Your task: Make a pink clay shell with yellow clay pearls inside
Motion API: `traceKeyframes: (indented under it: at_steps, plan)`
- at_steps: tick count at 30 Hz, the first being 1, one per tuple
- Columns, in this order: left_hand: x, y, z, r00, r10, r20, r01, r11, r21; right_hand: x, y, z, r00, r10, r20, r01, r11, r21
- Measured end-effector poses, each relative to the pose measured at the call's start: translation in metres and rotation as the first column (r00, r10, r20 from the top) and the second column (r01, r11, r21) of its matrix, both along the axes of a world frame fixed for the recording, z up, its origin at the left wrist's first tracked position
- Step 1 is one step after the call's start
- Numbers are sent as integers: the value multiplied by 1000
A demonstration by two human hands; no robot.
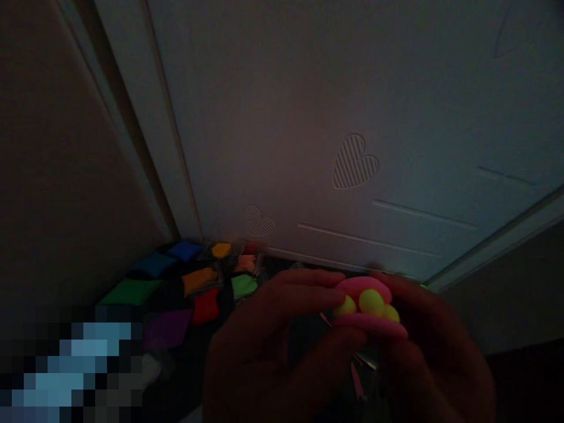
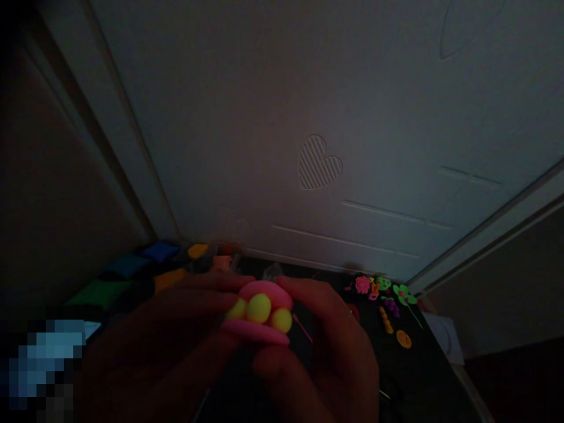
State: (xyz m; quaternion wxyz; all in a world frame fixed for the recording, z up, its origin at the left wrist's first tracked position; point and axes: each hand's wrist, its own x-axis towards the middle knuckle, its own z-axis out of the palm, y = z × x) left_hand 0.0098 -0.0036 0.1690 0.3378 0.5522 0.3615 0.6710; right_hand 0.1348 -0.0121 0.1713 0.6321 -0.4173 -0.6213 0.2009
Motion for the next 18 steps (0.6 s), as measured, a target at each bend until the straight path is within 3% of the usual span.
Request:
traceKeyframes:
  at_steps: [10,14,18]
  plan:
    - [1,-3,-2,987,-136,87,150,972,-180,-1,3,2,989,-91,116,91,996,3]
    - [3,1,6,973,-199,119,222,947,-233,-1,1,0,996,-49,73,51,998,-22]
    - [5,3,11,955,-208,213,261,928,-266,-7,-5,-4,990,-141,18,142,986,-90]
